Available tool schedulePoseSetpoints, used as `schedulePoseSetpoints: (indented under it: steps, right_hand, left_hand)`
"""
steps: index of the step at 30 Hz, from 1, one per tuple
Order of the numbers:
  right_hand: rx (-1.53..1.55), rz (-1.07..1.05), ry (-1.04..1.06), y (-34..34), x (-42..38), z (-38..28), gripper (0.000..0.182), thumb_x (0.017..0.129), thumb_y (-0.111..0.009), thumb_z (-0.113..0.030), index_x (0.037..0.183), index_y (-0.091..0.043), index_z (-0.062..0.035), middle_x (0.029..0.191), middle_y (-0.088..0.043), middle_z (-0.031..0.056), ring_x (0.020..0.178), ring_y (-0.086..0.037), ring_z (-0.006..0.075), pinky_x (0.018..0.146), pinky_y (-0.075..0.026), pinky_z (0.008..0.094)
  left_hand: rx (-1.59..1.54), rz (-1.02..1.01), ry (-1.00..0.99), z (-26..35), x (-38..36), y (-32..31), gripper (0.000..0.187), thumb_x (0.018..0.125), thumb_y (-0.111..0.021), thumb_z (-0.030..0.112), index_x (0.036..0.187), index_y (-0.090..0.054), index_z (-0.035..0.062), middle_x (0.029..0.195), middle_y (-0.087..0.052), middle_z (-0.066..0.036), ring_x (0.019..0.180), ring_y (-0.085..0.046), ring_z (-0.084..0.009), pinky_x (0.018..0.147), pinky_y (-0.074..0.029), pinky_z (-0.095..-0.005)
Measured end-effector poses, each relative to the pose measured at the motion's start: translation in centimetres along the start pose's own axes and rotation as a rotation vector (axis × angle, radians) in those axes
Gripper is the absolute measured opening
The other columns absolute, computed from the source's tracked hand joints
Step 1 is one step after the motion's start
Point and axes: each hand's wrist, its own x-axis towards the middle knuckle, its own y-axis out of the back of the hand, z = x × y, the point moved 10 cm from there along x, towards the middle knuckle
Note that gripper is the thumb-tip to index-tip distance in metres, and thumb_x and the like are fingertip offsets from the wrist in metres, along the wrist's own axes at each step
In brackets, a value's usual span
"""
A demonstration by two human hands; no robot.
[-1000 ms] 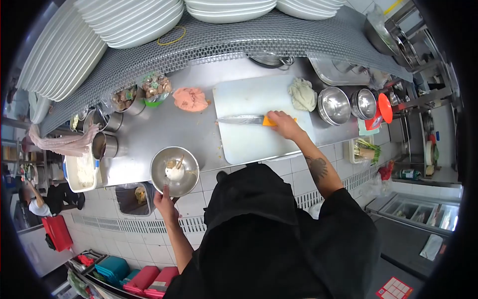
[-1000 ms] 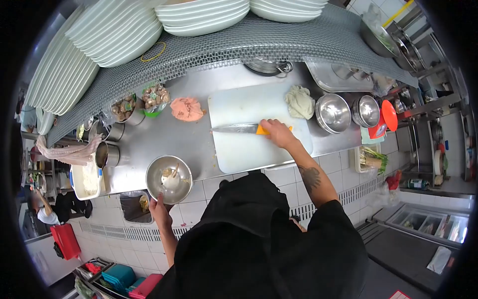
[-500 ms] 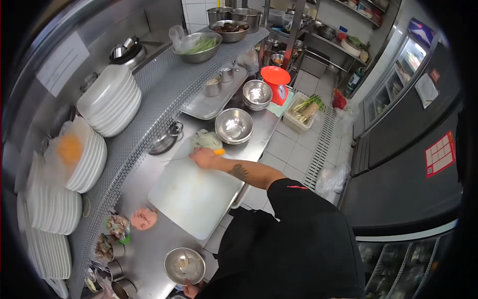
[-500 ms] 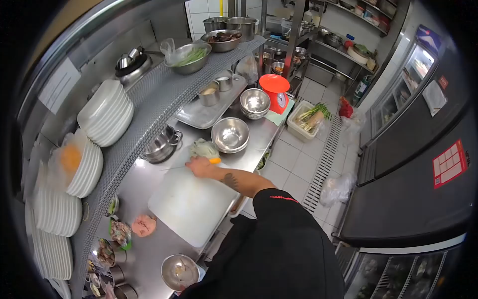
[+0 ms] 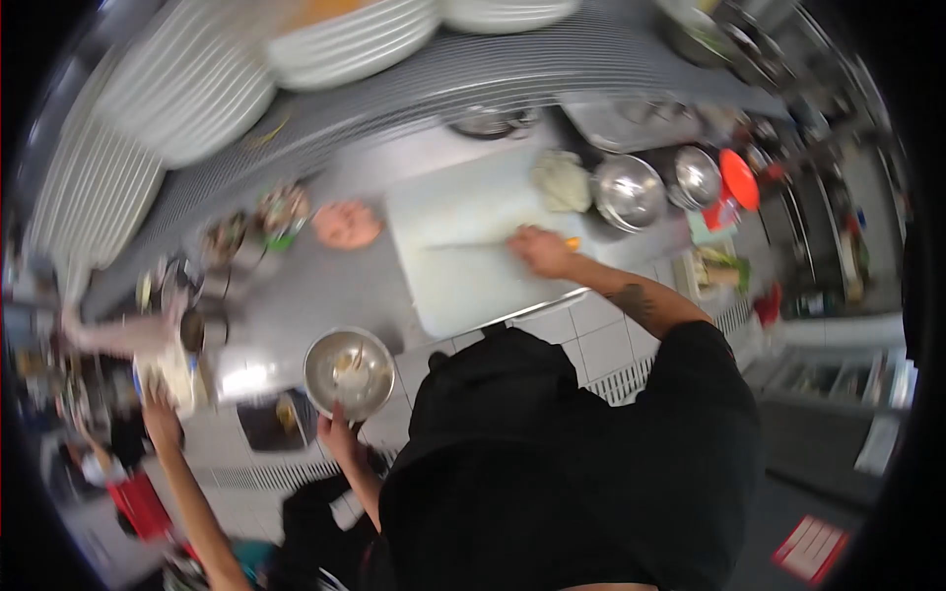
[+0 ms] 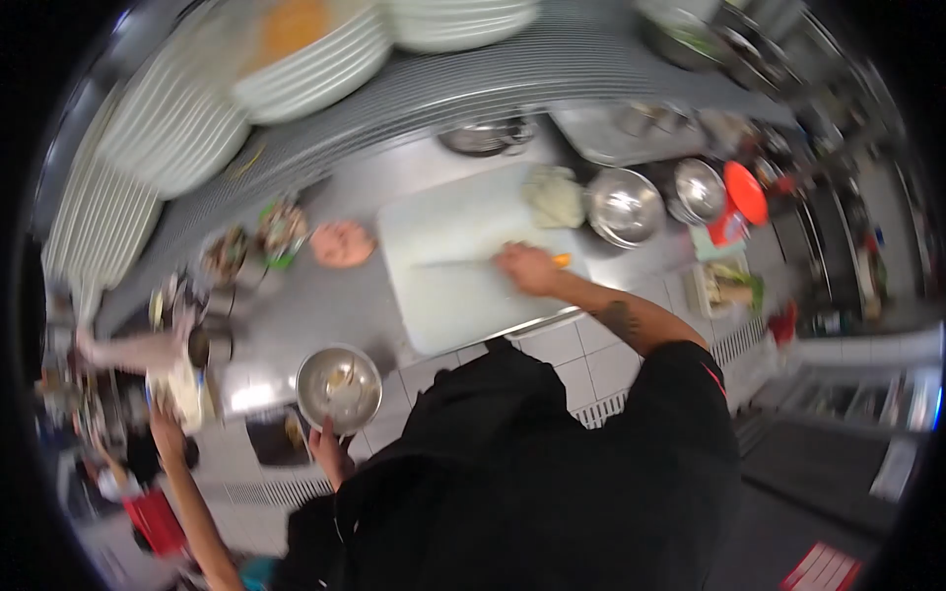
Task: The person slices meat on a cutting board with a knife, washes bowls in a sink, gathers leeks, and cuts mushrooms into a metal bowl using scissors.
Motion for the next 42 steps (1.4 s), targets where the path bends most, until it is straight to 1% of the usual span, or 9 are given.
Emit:
schedulePoseSetpoints:
  steps: [5,14,24,27,30,32,35,38,42]
  right_hand:
    - [-0.011,0.16,-0.165,7.0,6.8,3.8,0.033,0.084,-0.052,-0.013,0.117,-0.055,-0.0123,0.104,-0.055,0.0161,0.097,-0.058,0.035,0.076,-0.051,0.0477]
    - [-0.013,0.174,0.04,2.5,16.8,-1.6,0.034,0.083,-0.051,-0.007,0.116,-0.056,-0.011,0.106,-0.054,0.0168,0.094,-0.056,0.0372,0.077,-0.051,0.0475]
    - [0.032,-0.076,0.38,1.1,2.8,-6.1,0.031,0.083,-0.054,-0.007,0.113,-0.059,-0.0094,0.097,-0.055,0.0126,0.089,-0.055,0.0322,0.076,-0.048,0.0429]
    - [0.374,-0.139,0.331,2.9,2.6,-2.7,0.035,0.087,-0.056,-0.012,0.122,-0.06,-0.0129,0.084,-0.059,0.0116,0.073,-0.058,0.0271,0.068,-0.049,0.0373]
    - [0.814,-0.173,-0.329,3.3,3.8,2.9,0.04,0.095,-0.052,-0.019,0.134,-0.053,-0.0138,0.065,-0.054,0.0086,0.055,-0.055,0.0158,0.056,-0.048,0.0312]
    - [0.879,-0.001,-0.473,2.3,5.3,7.1,0.041,0.095,-0.05,-0.018,0.135,-0.051,-0.0156,0.059,-0.047,0.0065,0.048,-0.049,0.0119,0.049,-0.046,0.031]
    - [0.436,0.266,-0.198,2.2,8.0,9.6,0.041,0.093,-0.051,-0.024,0.133,-0.053,-0.0206,0.069,-0.061,0.0157,0.052,-0.057,0.0297,0.057,-0.049,0.0391]
    - [0.199,0.277,-0.079,1.5,7.2,5.7,0.035,0.095,-0.048,-0.025,0.126,-0.059,-0.0156,0.065,-0.059,0.0131,0.056,-0.06,0.0273,0.056,-0.049,0.0378]
    - [0.122,-0.033,0.136,1.0,1.1,-3.3,0.034,0.094,-0.049,-0.028,0.125,-0.06,-0.0204,0.079,-0.064,0.0149,0.069,-0.061,0.0343,0.063,-0.05,0.0434]
  left_hand:
    - [-0.042,0.055,0.01,-1.8,0.2,1.2,0.027,0.091,-0.059,0.018,0.112,-0.059,0.0004,0.098,-0.065,-0.01,0.082,-0.066,-0.0211,0.065,-0.06,-0.0361]
    - [-0.062,0.08,-0.022,0.6,-0.7,0.1,0.021,0.094,-0.056,0.014,0.106,-0.062,-0.0018,0.094,-0.066,-0.01,0.076,-0.066,-0.0177,0.065,-0.06,-0.0355]
    - [-0.107,0.124,0.033,-1.9,-2.1,2.0,0.022,0.092,-0.057,0.014,0.108,-0.061,-0.0001,0.092,-0.066,-0.009,0.075,-0.067,-0.0177,0.062,-0.06,-0.0339]
    - [-0.13,0.172,0.021,-1.9,-2.1,2.5,0.021,0.092,-0.057,0.015,0.106,-0.061,-0.0004,0.089,-0.066,-0.009,0.07,-0.067,-0.0181,0.057,-0.059,-0.0307]
    - [-0.061,0.146,0.012,-2.5,-0.9,3.3,0.021,0.092,-0.057,0.016,0.105,-0.06,-0.0007,0.086,-0.066,-0.009,0.064,-0.066,-0.0184,0.051,-0.057,-0.0269]
    - [-0.028,0.136,0.007,-0.9,-1.0,2.7,0.022,0.093,-0.058,0.017,0.104,-0.061,-0.0013,0.087,-0.066,-0.009,0.066,-0.065,-0.0179,0.053,-0.056,-0.0279]
    - [-0.056,0.065,-0.005,-0.7,-0.6,2.1,0.023,0.093,-0.057,0.016,0.106,-0.062,-0.0024,0.093,-0.065,-0.009,0.078,-0.065,-0.0179,0.065,-0.06,-0.0344]
    - [-0.042,0.068,0.0,-0.7,-0.7,2.1,0.023,0.093,-0.057,0.016,0.106,-0.062,-0.0026,0.092,-0.065,-0.009,0.078,-0.065,-0.0177,0.065,-0.06,-0.0344]
    - [-0.032,0.099,-0.002,-1.0,-1.0,2.6,0.024,0.094,-0.058,0.017,0.107,-0.061,-0.0024,0.095,-0.065,-0.009,0.078,-0.065,-0.017,0.064,-0.06,-0.0347]
